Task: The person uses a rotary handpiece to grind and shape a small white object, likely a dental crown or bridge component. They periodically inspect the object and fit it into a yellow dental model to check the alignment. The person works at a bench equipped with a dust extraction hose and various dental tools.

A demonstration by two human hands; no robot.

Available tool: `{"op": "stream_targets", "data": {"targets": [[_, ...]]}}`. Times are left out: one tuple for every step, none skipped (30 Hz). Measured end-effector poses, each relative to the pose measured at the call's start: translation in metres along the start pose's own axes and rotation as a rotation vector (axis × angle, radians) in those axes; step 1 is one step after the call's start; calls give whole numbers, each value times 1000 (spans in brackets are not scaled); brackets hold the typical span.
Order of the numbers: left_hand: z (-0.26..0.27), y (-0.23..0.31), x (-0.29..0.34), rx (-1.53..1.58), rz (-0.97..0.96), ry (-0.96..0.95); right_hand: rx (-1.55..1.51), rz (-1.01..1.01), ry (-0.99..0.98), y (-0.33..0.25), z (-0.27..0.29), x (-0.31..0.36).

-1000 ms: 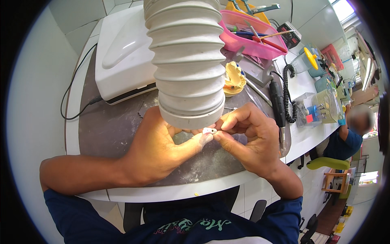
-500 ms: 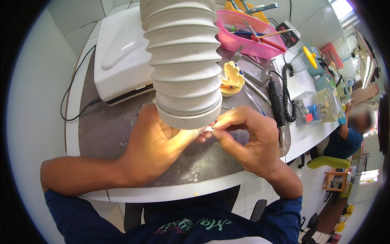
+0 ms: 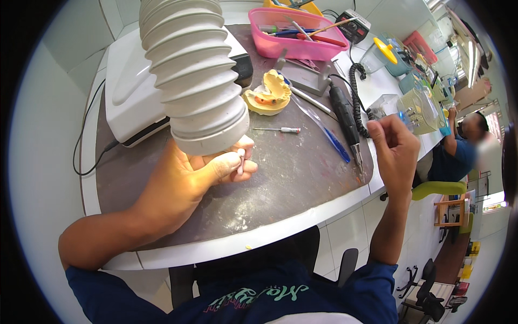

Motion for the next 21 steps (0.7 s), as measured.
{"op": "stream_targets", "data": {"targets": [[-2, 0, 0, 21, 13, 7, 130, -39, -58, 5, 1, 1], [-5, 0, -2, 43, 26, 16, 243, -27, -121, 5, 0, 4], [-6, 2, -1, 56, 37, 37, 279, -42, -188, 8, -5, 5], [-7, 2, -1, 62, 39, 21, 315, -55, -256, 10, -9, 6], [-7, 1, -2, 68, 40, 7, 352, -65, -324, 12, -15, 6], [-7, 0, -2, 78, 42, -9, 298, -128, -353, 12, -17, 5], [-7, 1, -2, 77, 48, -31, 248, -130, -351, 14, -19, 4], [-7, 3, -2, 77, 54, -53, 199, -131, -350, 19, -21, 3], [-7, 3, -2, 81, 58, -78, 155, -132, -348, 24, -22, 1], [-5, 2, -2, 75, 31, -105, 109, -147, -318, 30, -24, 1], [-4, 0, -3, 69, 5, -132, 26, -128, -282, 33, -24, 1], [-3, -2, -3, 66, -18, -163, -53, -114, -247, 36, -23, 2], [-3, -2, -3, 61, -8, -148, -132, -100, -212, 38, -22, 3], [-5, 0, -2, 57, 2, -133, -193, -101, -192, 37, -18, 3], [-6, 0, -1, 51, 16, -119, -362, -166, -138, 38, -16, 7], [-6, -1, -1, 53, 9, -108, -530, -232, -82, 38, -16, 11], [-5, -2, -1, 56, 2, -96, -698, -299, -24, 36, -17, 13], [-6, -3, -2, 59, -3, -93, -886, -220, 10, 24, -20, 13], [-6, -4, -3, 56, -4, -79, -942, -151, -30, 14, -25, 13], [-7, -3, -3, 53, -4, -65, -997, -81, -69, 6, -30, 12], [-6, -3, -3, 50, -10, -46, -1054, -5, -112, -2, -33, 10]]}}
Point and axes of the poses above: each hand's wrist, its own x-axis away from the middle knuckle, its own z-axis out of the back of the hand, y = z × x, the point moved 4 cm from there along -x, towards the middle knuckle, and after that the axes turned 3 degrees about -z, right-handed, at the moved point
